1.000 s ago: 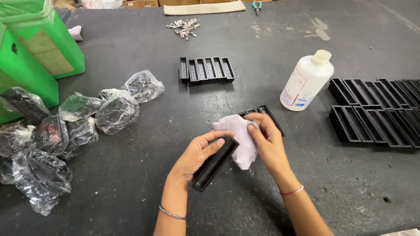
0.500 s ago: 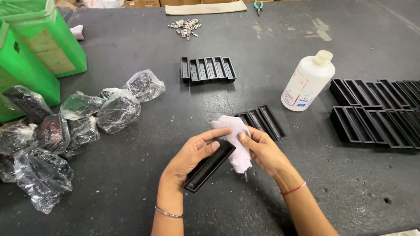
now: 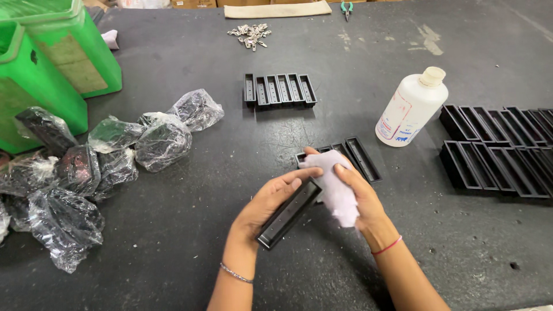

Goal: The person unwraps black plastic parts from plastic bags and wipes them with a cloth. The person handles each part individually, wiping multiple surfaces before placing the cleaned parts on the table.

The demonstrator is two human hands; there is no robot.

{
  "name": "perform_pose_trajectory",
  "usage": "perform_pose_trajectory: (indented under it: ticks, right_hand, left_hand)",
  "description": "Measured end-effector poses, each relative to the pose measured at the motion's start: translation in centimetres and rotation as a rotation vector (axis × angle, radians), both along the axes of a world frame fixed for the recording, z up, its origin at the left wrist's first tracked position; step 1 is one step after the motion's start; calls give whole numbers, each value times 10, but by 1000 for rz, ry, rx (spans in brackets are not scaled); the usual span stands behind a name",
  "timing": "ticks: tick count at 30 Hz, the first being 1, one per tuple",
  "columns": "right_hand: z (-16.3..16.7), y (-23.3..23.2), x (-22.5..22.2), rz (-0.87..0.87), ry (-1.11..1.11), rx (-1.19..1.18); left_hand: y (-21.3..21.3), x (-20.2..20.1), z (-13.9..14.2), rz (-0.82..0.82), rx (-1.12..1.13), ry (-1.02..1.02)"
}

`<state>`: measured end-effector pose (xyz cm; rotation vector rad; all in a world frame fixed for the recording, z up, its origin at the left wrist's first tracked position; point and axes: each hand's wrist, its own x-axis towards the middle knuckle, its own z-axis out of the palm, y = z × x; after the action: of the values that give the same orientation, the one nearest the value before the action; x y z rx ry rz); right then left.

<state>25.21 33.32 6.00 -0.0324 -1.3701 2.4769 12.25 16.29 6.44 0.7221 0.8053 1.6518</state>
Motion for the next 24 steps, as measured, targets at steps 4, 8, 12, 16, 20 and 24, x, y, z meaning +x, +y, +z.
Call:
perform_pose_trajectory:
  ticks: [4,8,12,16,20,24]
  right_hand:
    - [-3,-1,0,162,87,-176]
    - [-11,-1,-1,69,64,-234]
    - [-12,9,-3,-300,-63,-53]
    - [-13,19,-3,-428,35,110]
    - [-17,16,-3,-488,-153,431]
    - [-10,6,-3,-600,-40,764]
  left_hand:
    - [1,7,0,-106,163,-103]
    - [1,6,-5,-105,92,-129]
    - [7,-8,-16,114,22,-53]
    - [15,-23,-32,334,-82,-132]
    - [22,-23,-42,368,-93,-121]
    - [27,-15,-39,453,-169,-101]
